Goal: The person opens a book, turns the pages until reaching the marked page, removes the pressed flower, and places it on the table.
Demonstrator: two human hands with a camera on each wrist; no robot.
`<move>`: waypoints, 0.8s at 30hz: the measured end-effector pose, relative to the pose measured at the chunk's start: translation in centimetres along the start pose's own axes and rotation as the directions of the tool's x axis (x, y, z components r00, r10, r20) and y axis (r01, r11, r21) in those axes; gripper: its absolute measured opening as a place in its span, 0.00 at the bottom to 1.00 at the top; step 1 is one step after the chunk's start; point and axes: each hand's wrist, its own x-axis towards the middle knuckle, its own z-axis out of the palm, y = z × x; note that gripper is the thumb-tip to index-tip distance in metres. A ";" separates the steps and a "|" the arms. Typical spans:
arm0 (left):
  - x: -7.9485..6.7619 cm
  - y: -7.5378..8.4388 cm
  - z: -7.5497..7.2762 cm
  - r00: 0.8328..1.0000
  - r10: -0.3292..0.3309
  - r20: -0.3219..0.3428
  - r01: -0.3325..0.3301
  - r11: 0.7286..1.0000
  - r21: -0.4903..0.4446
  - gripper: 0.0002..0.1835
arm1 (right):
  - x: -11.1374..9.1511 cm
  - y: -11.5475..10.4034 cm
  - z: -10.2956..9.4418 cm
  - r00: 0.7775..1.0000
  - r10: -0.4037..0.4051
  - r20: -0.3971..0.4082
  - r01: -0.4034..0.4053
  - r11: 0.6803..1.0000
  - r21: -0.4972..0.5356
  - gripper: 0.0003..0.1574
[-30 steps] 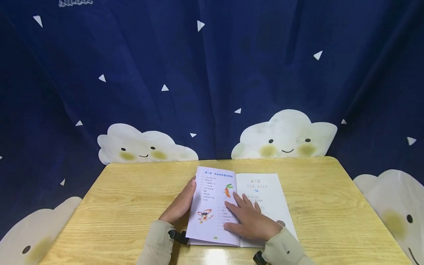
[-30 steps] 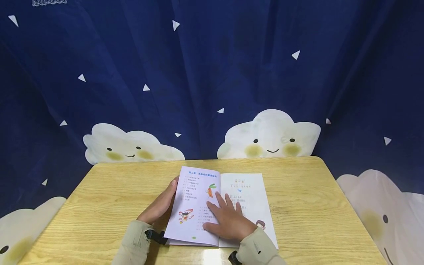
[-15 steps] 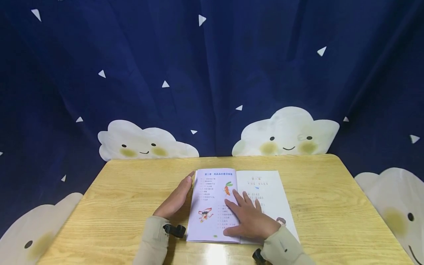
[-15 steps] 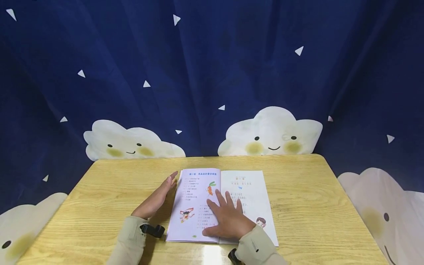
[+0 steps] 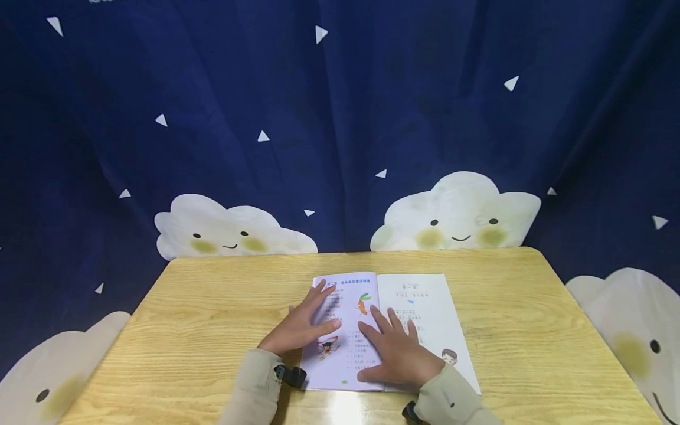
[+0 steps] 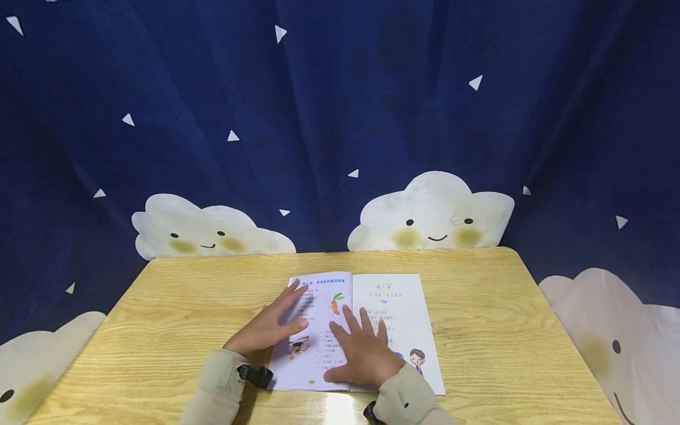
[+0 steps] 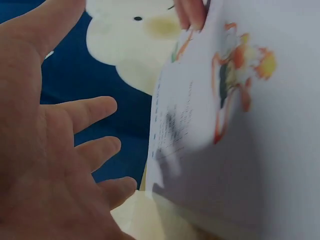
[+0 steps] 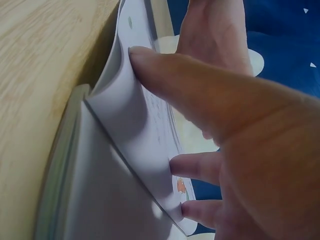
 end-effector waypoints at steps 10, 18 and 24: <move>0.3 -0.1 1.3 0.999 0.015 0.049 -0.019 0.997 0.076 0.48 | -0.1 0.0 0.0 1.000 -0.024 -0.005 0.024 0.999 -0.037 0.57; 0.3 -0.3 1.9 0.998 -0.003 0.069 -0.006 0.992 0.129 0.52 | -0.1 0.0 0.0 1.000 -0.030 -0.003 0.030 0.998 -0.048 0.56; 0.3 -0.5 2.0 0.996 0.017 0.086 -0.030 0.988 0.151 0.54 | -0.2 0.1 0.0 0.999 -0.032 -0.008 0.032 0.998 -0.045 0.56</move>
